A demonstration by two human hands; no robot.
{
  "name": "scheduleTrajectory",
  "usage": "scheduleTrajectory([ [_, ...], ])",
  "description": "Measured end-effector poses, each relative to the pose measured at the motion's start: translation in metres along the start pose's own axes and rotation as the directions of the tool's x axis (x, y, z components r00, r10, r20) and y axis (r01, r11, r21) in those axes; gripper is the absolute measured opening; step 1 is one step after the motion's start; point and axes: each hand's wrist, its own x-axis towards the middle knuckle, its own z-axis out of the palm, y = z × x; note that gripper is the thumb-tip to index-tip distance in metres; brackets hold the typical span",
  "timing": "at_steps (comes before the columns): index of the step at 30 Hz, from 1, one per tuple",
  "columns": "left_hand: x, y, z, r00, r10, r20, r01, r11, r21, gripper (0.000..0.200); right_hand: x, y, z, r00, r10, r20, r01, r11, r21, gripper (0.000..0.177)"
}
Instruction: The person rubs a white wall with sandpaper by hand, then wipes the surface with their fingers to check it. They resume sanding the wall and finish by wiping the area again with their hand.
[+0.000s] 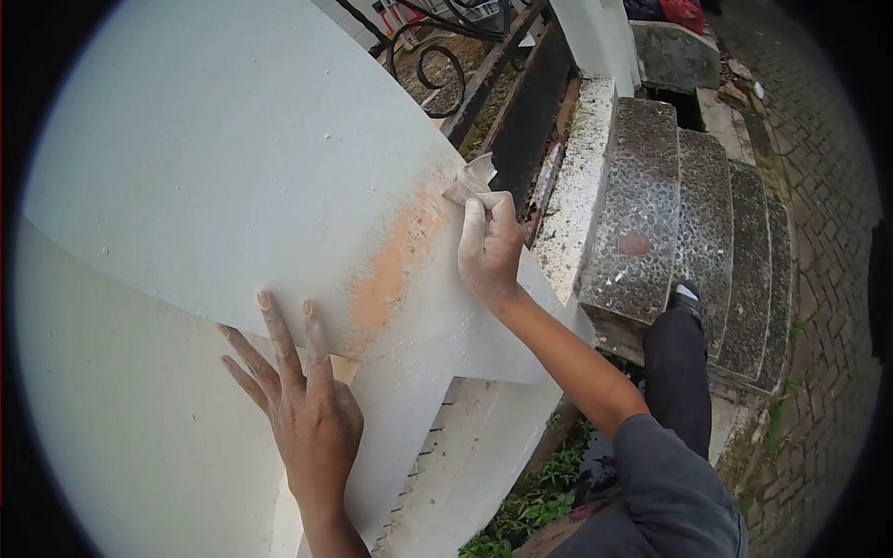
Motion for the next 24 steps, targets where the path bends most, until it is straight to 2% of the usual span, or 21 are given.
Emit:
scheduleTrajectory([
  [1,0.001,0.002,0.0,1.0,-0.003,-0.001,0.003,1.0,-0.01,0.084,-0.008,-0.001,0.012,0.985,-0.155,-0.069,0.157,0.987,0.022,0.005],
  [3,0.001,0.001,0.001,1.0,-0.005,-0.012,0.005,1.0,0.006,0.084,-0.053,-0.02,0.009,0.878,-0.448,0.166,0.447,0.893,0.045,0.004],
  [7,0.0,0.001,0.002,1.0,0.018,-0.025,-0.018,1.0,0.007,0.084,-0.009,0.007,0.004,0.948,-0.316,0.041,0.312,0.947,0.079,0.001],
  [9,0.0,0.0,0.001,1.0,0.023,-0.001,-0.023,1.0,0.012,0.083,0.009,-0.006,-0.004,0.997,0.056,0.052,-0.056,0.998,0.011,0.002],
  [11,0.001,0.002,0.001,1.0,0.017,0.001,-0.017,1.0,0.005,0.083,-0.019,-0.007,0.012,0.973,-0.229,0.025,0.224,0.967,0.12,0.004],
  [12,0.0,0.001,0.002,1.0,0.015,-0.004,-0.015,1.0,0.004,0.083,-0.042,-0.018,0.011,0.905,-0.403,0.135,0.392,0.914,0.103,0.005],
  [15,0.0,0.002,0.002,1.0,0.017,0.002,-0.017,1.0,0.007,0.083,-0.038,0.003,0.003,0.861,-0.463,0.208,0.464,0.884,0.049,0.003],
  [16,0.0,0.001,0.001,1.0,0.017,0.003,-0.017,1.0,0.008,0.083,-0.008,0.007,0.005,0.951,-0.304,0.056,0.299,0.951,0.083,0.002],
  [18,0.0,0.002,-0.001,0.999,0.018,0.03,-0.018,1.0,-0.002,0.083,0.019,-0.004,-0.001,0.996,0.082,0.038,-0.083,0.996,0.027,0.003],
  [20,0.001,0.004,-0.001,1.0,0.011,0.025,-0.011,1.0,-0.02,0.083,0.003,-0.014,0.009,0.98,-0.175,0.097,0.175,0.985,0.009,0.001],
  [21,0.001,0.003,0.0,1.0,0.014,0.011,-0.014,1.0,-0.024,0.083,-0.023,-0.018,0.012,0.883,-0.45,0.137,0.451,0.892,0.022,0.001],
  [23,0.001,0.003,0.001,1.0,0.021,0.005,-0.021,0.999,-0.027,0.084,-0.032,-0.027,0.01,0.835,-0.534,0.136,0.516,0.844,0.146,0.002],
  [24,0.001,0.004,0.0,1.0,0.021,0.007,-0.021,0.999,-0.028,0.084,-0.018,-0.015,0.011,0.86,-0.498,0.108,0.49,0.867,0.089,0.001],
])
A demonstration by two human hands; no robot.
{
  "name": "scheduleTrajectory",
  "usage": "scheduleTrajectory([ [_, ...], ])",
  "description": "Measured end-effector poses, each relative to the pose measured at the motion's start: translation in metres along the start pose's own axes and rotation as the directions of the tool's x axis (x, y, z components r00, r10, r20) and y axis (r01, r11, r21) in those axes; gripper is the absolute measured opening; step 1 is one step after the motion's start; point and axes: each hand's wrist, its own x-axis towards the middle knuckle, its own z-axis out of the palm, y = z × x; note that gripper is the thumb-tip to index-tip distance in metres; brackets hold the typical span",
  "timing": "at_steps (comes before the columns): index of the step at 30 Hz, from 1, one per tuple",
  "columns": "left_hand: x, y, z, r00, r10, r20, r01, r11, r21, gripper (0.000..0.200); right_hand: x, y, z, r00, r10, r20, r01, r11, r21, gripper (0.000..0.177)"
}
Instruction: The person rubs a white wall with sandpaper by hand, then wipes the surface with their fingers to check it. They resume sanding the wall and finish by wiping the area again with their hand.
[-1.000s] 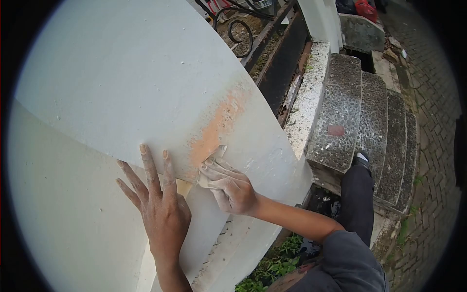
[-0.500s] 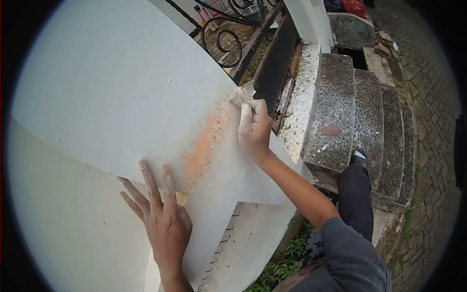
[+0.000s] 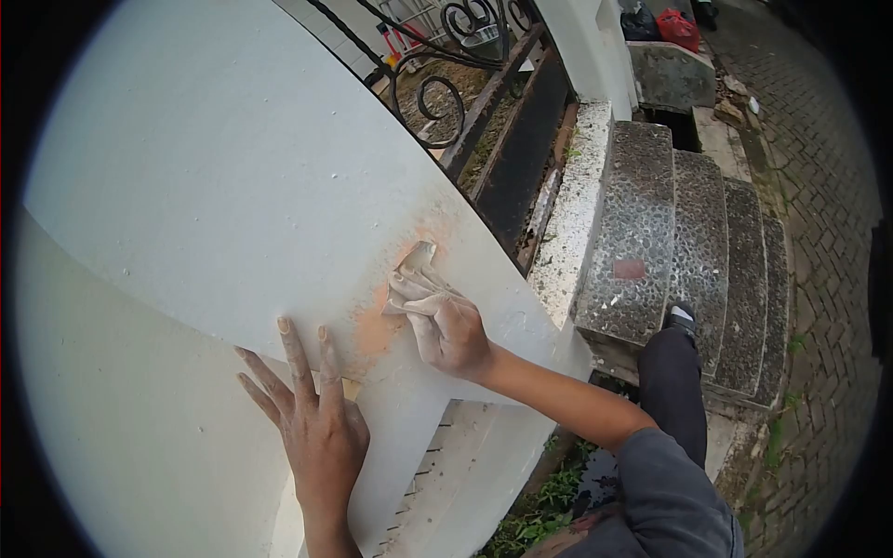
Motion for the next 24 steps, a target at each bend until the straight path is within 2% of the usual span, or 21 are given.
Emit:
scheduleTrajectory([
  [1,0.001,-0.001,0.0,1.0,0.0,-0.002,0.0,1.0,0.001,0.084,0.013,0.013,-0.002,0.999,0.036,-0.036,-0.038,0.998,-0.052,0.002],
  [4,0.0,0.0,0.001,1.0,0.005,-0.008,-0.005,1.0,-0.025,0.085,0.039,0.019,-0.004,0.899,0.427,-0.098,-0.433,0.9,-0.049,0.002],
  [5,0.0,0.0,0.001,1.0,0.0,-0.002,0.0,1.0,-0.031,0.085,0.024,0.014,0.007,0.977,0.154,-0.151,-0.164,0.985,-0.055,0.002],
  [7,0.0,-0.001,0.002,1.0,-0.006,0.01,0.006,0.999,-0.04,0.085,0.003,-0.016,0.0,0.985,-0.033,0.17,0.038,0.999,-0.024,0.001],
  [8,0.001,0.001,0.003,1.0,-0.005,0.001,0.005,0.998,-0.057,0.085,0.001,-0.004,-0.003,0.984,-0.031,0.176,0.028,0.999,0.024,0.003],
  [9,0.0,0.001,0.004,1.0,-0.005,-0.003,0.004,0.997,-0.071,0.085,0.013,0.013,-0.006,0.995,0.062,0.072,-0.062,0.998,-0.005,0.003],
  [11,-0.001,0.001,0.005,1.0,0.004,0.006,-0.004,0.995,-0.097,0.084,0.047,0.017,-0.007,0.912,0.409,-0.03,-0.41,0.912,-0.016,0.003],
  [13,-0.001,0.003,0.005,1.0,-0.002,0.017,0.004,0.99,-0.138,0.083,0.051,-0.003,-0.003,0.932,0.363,-0.014,-0.363,0.931,-0.029,0.005],
  [14,0.0,0.003,0.005,1.0,0.001,0.015,0.001,0.988,-0.151,0.081,0.029,-0.027,0.005,0.988,0.147,0.051,-0.145,0.989,-0.029,0.006],
  [15,0.0,0.0,0.005,1.0,0.004,0.013,-0.002,0.987,-0.162,0.079,0.018,-0.04,0.008,0.991,-0.076,0.114,0.077,0.997,-0.009,0.007],
  [17,-0.002,-0.001,0.005,1.0,0.017,0.01,-0.015,0.982,-0.186,0.076,0.023,-0.021,0.004,0.987,0.152,0.051,-0.15,0.988,-0.036,0.006],
  [21,0.0,-0.005,0.001,0.999,0.043,0.004,-0.04,0.96,-0.278,0.065,0.065,-0.006,-0.002,0.86,0.51,-0.016,-0.51,0.857,-0.081,0.003],
  [23,-0.001,-0.007,0.002,0.999,0.043,-0.018,-0.046,0.945,-0.323,0.062,0.028,-0.026,0.013,0.976,0.204,0.081,-0.197,0.977,-0.084,0.005],
  [24,-0.002,-0.01,0.005,0.998,0.037,-0.046,-0.05,0.943,-0.329,0.062,0.02,-0.026,0.016,0.991,0.038,0.132,-0.029,0.997,-0.065,0.006],
])
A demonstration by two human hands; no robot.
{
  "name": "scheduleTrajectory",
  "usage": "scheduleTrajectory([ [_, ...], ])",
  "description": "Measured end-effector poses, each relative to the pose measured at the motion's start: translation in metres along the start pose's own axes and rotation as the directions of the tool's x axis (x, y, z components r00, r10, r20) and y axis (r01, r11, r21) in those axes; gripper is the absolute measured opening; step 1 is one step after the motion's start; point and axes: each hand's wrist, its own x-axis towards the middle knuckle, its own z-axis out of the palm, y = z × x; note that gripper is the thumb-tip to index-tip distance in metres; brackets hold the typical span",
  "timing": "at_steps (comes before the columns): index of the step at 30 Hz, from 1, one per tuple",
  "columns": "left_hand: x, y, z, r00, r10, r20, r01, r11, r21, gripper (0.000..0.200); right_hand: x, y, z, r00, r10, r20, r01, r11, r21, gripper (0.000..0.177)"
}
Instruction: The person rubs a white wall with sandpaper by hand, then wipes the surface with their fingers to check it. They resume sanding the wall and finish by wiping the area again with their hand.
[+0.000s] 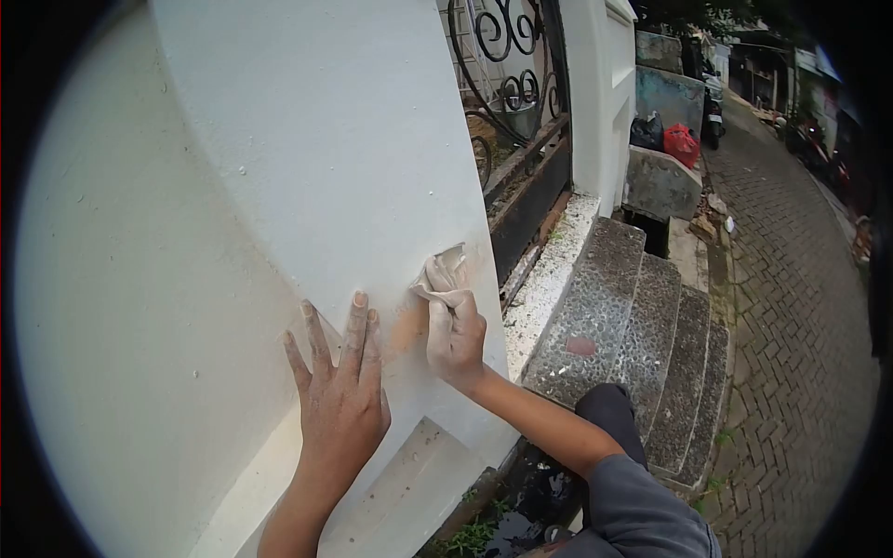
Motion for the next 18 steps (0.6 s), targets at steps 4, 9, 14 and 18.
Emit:
scheduleTrajectory([
  [4,-0.004,-0.001,0.007,0.998,-0.003,-0.057,0.004,1.0,0.012,0.075,0.029,0.07,-0.038,0.981,0.189,-0.044,-0.19,0.981,-0.029,0.01],
  [9,-0.007,-0.004,0.004,0.994,-0.018,-0.105,0.018,1.0,0.002,0.074,0.051,0.123,-0.12,0.714,0.699,-0.047,-0.619,0.661,0.425,0.015],
  [14,-0.004,-0.015,0.018,0.978,0.022,-0.207,0.013,0.986,0.166,0.072,-0.011,0.113,-0.149,0.363,0.878,0.311,-0.876,0.208,0.434,0.015],
  [18,-0.003,-0.015,0.031,0.968,0.042,-0.248,0.008,0.98,0.199,0.072,-0.028,0.112,-0.171,0.213,0.872,0.441,-0.899,-0.002,0.437,0.024],
])
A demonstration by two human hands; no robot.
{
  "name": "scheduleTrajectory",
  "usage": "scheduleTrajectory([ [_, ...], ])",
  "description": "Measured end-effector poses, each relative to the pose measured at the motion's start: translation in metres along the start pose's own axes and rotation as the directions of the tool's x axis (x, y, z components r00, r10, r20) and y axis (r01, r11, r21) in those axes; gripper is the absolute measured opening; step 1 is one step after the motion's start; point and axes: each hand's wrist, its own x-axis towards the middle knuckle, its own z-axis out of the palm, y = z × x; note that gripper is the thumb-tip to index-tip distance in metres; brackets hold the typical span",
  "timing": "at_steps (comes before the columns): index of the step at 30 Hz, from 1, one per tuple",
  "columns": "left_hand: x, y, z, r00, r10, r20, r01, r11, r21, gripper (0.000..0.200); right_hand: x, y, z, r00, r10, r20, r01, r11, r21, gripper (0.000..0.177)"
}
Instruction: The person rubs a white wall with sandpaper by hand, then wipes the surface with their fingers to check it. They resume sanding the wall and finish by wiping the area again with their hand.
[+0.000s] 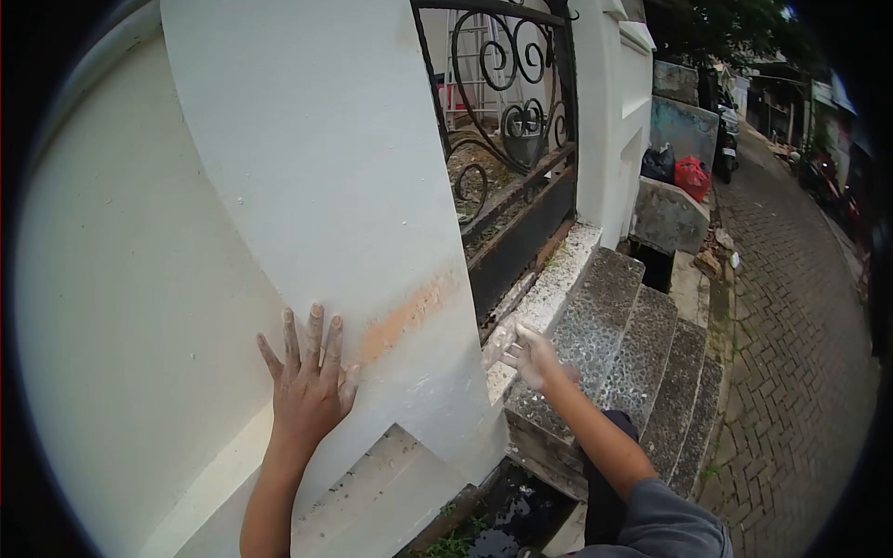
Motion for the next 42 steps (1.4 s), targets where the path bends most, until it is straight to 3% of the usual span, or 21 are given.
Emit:
scheduleTrajectory([
  [2,-0.001,0.005,-0.002,0.999,-0.033,-0.009,0.033,0.998,0.059,0.064,-0.006,-0.004,-0.003,0.998,0.044,0.05,-0.047,0.998,0.053,0.025],
  [5,-0.014,0.007,0.001,0.979,0.096,-0.18,-0.07,0.987,0.148,0.055,-0.017,-0.006,-0.011,0.988,0.102,0.116,-0.103,0.995,0.006,0.026],
  [6,-0.018,0.023,-0.003,0.96,0.019,-0.279,-0.004,0.998,0.055,0.05,-0.025,-0.006,-0.009,0.983,0.132,0.125,-0.134,0.991,0.009,0.024],
  [7,-0.026,0.043,-0.001,0.948,-0.114,-0.296,0.066,0.984,-0.168,0.048,-0.035,-0.005,-0.007,0.978,0.163,0.132,-0.166,0.986,0.013,0.022],
  [9,-0.051,0.097,0.012,0.887,-0.389,-0.249,0.188,0.797,-0.574,0.046,-0.046,0.004,-0.019,0.964,0.218,0.155,-0.217,0.976,-0.021,0.018],
  [11,-0.071,0.162,0.026,0.793,-0.583,0.175,0.499,0.458,-0.736,0.045,-0.051,0.02,-0.034,0.949,0.251,0.193,-0.24,0.967,-0.08,0.014],
  [13,-0.094,0.221,0.05,0.529,-0.58,0.619,0.675,-0.155,-0.722,0.044,-0.07,0.019,-0.031,0.941,0.267,0.209,-0.231,0.955,-0.185,0.009],
  [15,-0.114,0.251,0.057,0.386,-0.317,0.866,0.479,-0.734,-0.482,0.039,-0.085,0.019,-0.036,0.921,0.276,0.274,-0.2,0.941,-0.273,0.009],
  [16,-0.122,0.264,0.057,0.365,-0.13,0.922,0.313,-0.916,-0.253,0.037,-0.097,0.017,-0.035,0.922,0.282,0.264,-0.191,0.927,-0.323,0.009],
  [20,-0.14,0.291,0.046,0.331,-0.19,0.924,0.184,-0.948,-0.26,0.023,-0.143,0.019,-0.054,0.934,0.305,0.185,-0.227,0.908,-0.352,0.013],
  [23,-0.141,0.296,0.029,0.273,-0.232,0.934,0.273,-0.912,-0.306,0.024,-0.182,0.014,-0.036,0.976,0.207,-0.064,-0.214,0.88,-0.423,0.021],
  [24,-0.143,0.298,0.025,0.265,-0.267,0.927,0.27,-0.902,-0.337,0.022,-0.188,0.02,-0.049,0.986,0.152,-0.063,-0.163,0.847,-0.506,0.034],
  [27,-0.151,0.301,0.012,0.266,-0.361,0.894,0.43,-0.785,-0.446,0.021,-0.213,0.026,-0.077,0.997,0.063,-0.052,-0.082,0.789,-0.609,0.036],
  [28,-0.152,0.302,0.007,0.264,-0.379,0.887,0.467,-0.755,-0.461,0.021,-0.224,0.025,-0.078,0.984,0.129,-0.124,-0.175,0.839,-0.515,0.045],
  [31,-0.156,0.304,-0.011,0.291,-0.412,0.863,0.568,-0.652,-0.503,0.021,-0.252,0.029,-0.067,0.988,0.129,-0.09,-0.151,0.937,-0.316,0.061],
  [32,-0.158,0.305,-0.017,0.323,-0.412,0.852,0.594,-0.613,-0.521,0.021,-0.256,0.028,-0.061,0.989,0.145,0.035,-0.134,0.968,-0.211,0.081],
  [34,-0.165,0.306,-0.023,0.381,-0.411,0.828,0.644,-0.525,-0.557,0.019,-0.254,0.033,-0.053,0.941,0.304,0.148,-0.298,0.953,-0.057,0.09],
  [35,-0.167,0.308,-0.029,0.369,-0.406,0.836,0.639,-0.543,-0.545,0.019,-0.255,0.035,-0.052,0.903,0.376,0.21,-0.387,0.922,0.015,0.095],
  [36,-0.167,0.307,-0.035,0.36,-0.404,0.841,0.632,-0.557,-0.539,0.019,-0.248,0.049,-0.066,0.942,0.276,0.193,-0.227,0.943,-0.242,0.095],
  [39,-0.172,0.297,-0.035,0.327,-0.428,0.843,0.603,-0.592,-0.535,0.02,-0.255,0.038,-0.075,0.945,0.326,0.023,-0.306,0.908,-0.286,0.09],
  [42,-0.187,0.295,-0.045,0.294,-0.426,0.856,0.618,-0.598,-0.51,0.021,-0.273,0.029,-0.064,0.966,0.257,-0.005,-0.229,0.849,-0.477,0.075],
])
